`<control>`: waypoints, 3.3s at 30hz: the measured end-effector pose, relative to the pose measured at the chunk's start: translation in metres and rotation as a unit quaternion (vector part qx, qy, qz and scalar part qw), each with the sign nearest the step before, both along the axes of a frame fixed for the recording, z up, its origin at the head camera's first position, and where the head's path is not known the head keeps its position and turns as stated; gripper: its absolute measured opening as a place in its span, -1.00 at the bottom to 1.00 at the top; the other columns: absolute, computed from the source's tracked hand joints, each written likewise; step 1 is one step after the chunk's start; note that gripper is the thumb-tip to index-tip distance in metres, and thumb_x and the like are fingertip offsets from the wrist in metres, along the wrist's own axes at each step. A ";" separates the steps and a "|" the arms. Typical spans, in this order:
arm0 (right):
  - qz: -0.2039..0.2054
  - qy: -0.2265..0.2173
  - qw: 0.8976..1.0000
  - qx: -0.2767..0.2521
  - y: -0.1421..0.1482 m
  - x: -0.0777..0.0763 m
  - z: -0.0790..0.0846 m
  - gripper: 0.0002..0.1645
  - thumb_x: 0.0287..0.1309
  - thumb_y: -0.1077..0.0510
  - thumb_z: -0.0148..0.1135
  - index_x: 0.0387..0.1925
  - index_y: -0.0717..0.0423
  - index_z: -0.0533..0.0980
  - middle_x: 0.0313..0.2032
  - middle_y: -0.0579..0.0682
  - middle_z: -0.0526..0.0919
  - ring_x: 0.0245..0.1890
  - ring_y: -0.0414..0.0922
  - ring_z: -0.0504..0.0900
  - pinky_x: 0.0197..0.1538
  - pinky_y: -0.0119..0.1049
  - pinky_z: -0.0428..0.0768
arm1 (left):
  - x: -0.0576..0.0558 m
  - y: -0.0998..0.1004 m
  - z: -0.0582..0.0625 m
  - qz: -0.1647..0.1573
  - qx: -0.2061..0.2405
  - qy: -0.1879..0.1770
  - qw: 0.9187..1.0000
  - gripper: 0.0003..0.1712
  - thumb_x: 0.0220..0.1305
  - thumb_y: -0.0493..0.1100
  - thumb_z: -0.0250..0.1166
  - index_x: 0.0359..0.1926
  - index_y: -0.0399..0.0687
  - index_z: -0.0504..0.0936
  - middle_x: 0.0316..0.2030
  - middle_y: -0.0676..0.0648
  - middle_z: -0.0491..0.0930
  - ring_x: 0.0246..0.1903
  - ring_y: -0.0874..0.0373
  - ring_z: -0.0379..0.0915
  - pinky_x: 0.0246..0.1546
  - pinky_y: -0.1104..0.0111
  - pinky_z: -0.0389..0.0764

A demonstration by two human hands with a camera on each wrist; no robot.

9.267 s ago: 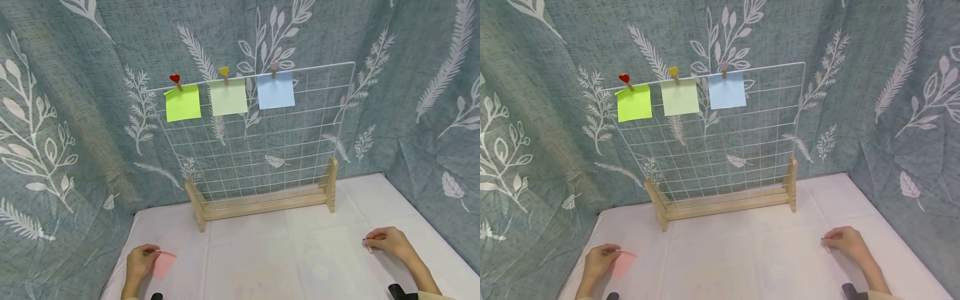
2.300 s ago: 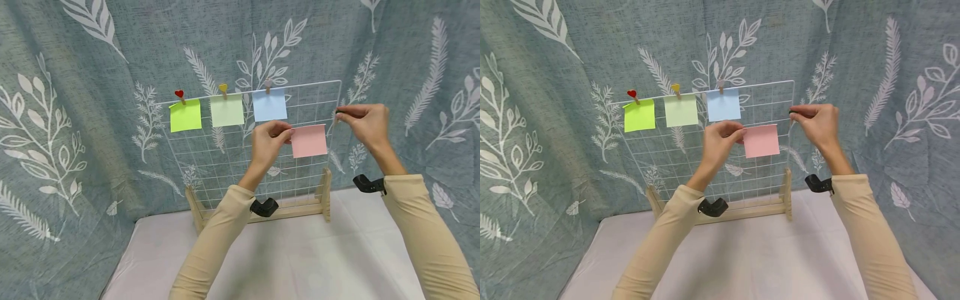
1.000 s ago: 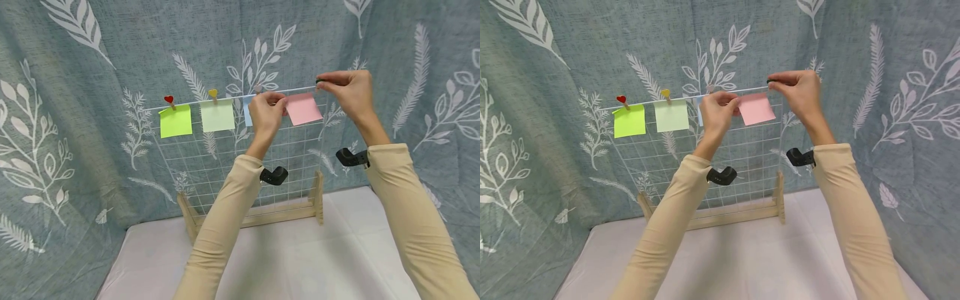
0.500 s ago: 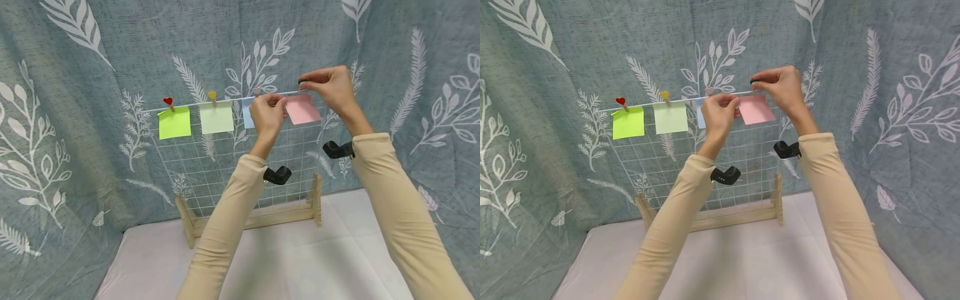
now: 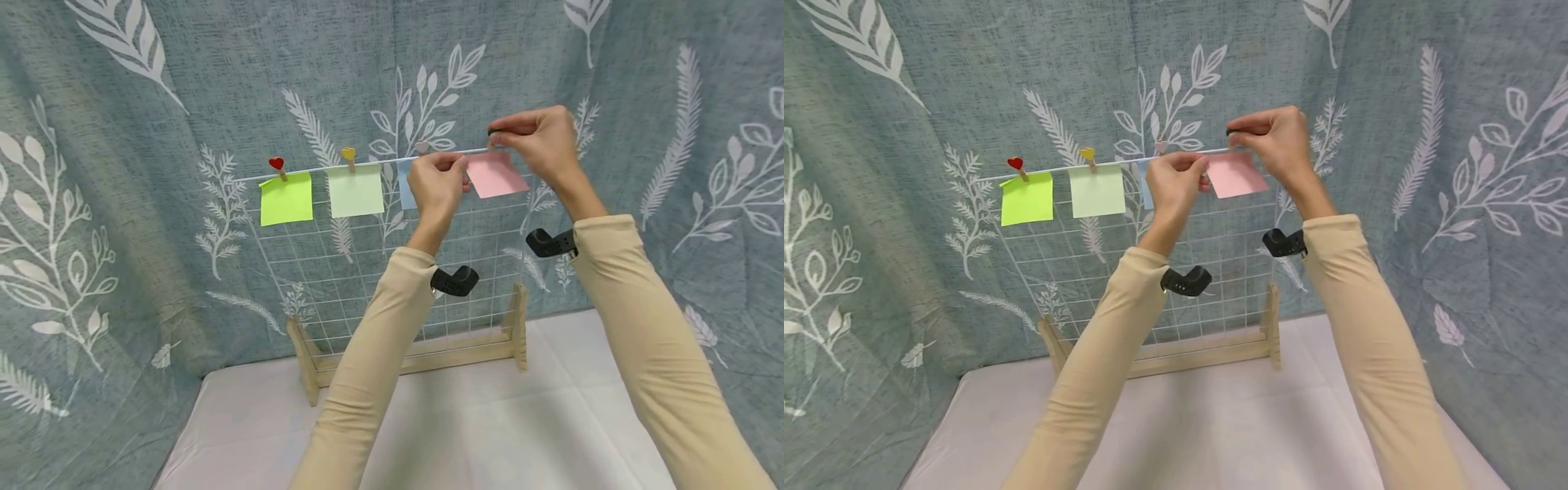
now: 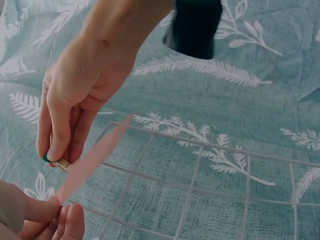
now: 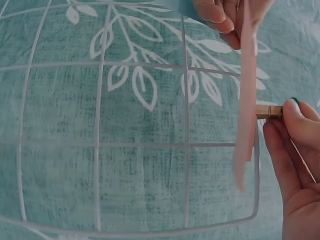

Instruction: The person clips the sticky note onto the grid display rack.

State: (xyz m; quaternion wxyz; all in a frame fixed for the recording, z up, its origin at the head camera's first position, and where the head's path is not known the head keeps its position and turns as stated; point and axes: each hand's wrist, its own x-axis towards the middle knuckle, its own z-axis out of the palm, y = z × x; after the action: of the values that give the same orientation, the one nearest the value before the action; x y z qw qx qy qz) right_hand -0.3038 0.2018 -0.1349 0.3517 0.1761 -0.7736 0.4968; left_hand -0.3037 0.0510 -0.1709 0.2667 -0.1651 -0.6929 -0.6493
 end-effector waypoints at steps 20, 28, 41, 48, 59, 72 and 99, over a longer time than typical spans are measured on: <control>0.016 -0.016 0.999 -0.033 -0.004 0.010 0.003 -0.73 -0.10 0.24 0.37 -0.30 0.31 0.63 -0.42 -0.09 0.70 -0.43 -0.35 0.65 -0.25 -0.53 0.61 | -0.003 0.004 -0.006 -0.008 0.046 -0.017 0.999 -0.91 0.12 -0.29 0.26 -0.43 -0.24 0.67 -0.58 -0.07 0.61 -0.73 0.17 0.51 -0.69 0.46 0.60; 0.004 -0.015 1.000 -0.018 0.005 -0.006 -0.003 -0.70 -0.12 0.16 0.38 -0.29 0.24 0.64 -0.40 -0.10 0.70 -0.39 -0.35 0.65 -0.24 -0.53 0.60 | -0.004 0.006 -0.007 -0.006 0.058 0.000 0.998 -0.90 0.13 -0.29 0.26 -0.41 -0.27 0.67 -0.58 -0.09 0.62 -0.72 0.16 0.50 -0.69 0.46 0.60; 0.015 -0.039 0.999 -0.008 -0.001 0.002 0.004 -0.73 -0.10 0.23 0.37 -0.29 0.29 0.64 -0.48 -0.16 0.70 -0.44 -0.36 0.65 -0.29 -0.56 0.59 | -0.010 0.009 -0.008 -0.006 0.076 0.028 0.997 -0.91 0.12 -0.31 0.27 -0.42 -0.29 0.66 -0.57 -0.14 0.62 -0.72 0.18 0.51 -0.69 0.46 0.60; -0.002 -0.044 0.999 0.022 0.003 -0.011 0.000 -0.69 -0.15 0.14 0.40 -0.28 0.20 0.65 -0.43 -0.15 0.70 -0.39 -0.36 0.65 -0.26 -0.54 0.60 | -0.013 0.011 -0.008 0.023 0.057 0.055 0.997 -0.91 0.11 -0.31 0.28 -0.43 -0.29 0.66 -0.56 -0.14 0.63 -0.75 0.21 0.51 -0.73 0.51 0.57; -0.032 -0.043 0.997 0.049 0.002 -0.012 0.001 -0.66 -0.15 0.05 0.40 -0.28 0.12 0.66 -0.38 -0.08 0.70 -0.37 -0.36 0.64 -0.20 -0.48 0.60 | -0.018 0.011 -0.012 0.031 0.053 0.087 0.994 -0.90 0.10 -0.29 0.29 -0.43 -0.28 0.67 -0.50 -0.12 0.65 -0.66 0.24 0.55 -0.66 0.56 0.58; -0.002 -0.021 1.000 0.006 -0.002 -0.001 -0.001 -0.73 -0.12 0.21 0.40 -0.29 0.23 0.64 -0.42 -0.14 0.70 -0.41 -0.36 0.64 -0.29 -0.56 0.57 | -0.013 0.009 -0.022 0.064 0.036 0.074 0.995 -0.90 -0.02 -0.31 0.38 -0.39 -0.22 0.69 -0.49 -0.07 0.66 -0.60 0.30 0.53 -0.60 0.60 0.55; -0.003 0.038 0.997 -0.061 -0.011 0.030 -0.022 -0.76 -0.04 0.27 0.32 -0.27 0.29 0.63 -0.33 -0.02 0.69 -0.36 -0.28 0.65 -0.24 -0.52 0.60 | 0.022 -0.014 -0.046 -0.102 0.119 0.061 0.986 -0.86 0.02 -0.44 0.30 -0.36 -0.51 0.60 -0.46 -0.35 0.61 -0.52 -0.20 0.55 -0.49 0.28 0.68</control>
State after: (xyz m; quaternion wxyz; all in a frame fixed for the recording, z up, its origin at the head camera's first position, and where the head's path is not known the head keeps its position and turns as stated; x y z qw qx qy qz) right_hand -0.2738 0.1913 -0.1568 0.3929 0.1705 -0.7282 0.5351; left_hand -0.2814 0.0371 -0.2173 0.2586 -0.2417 -0.5727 -0.7394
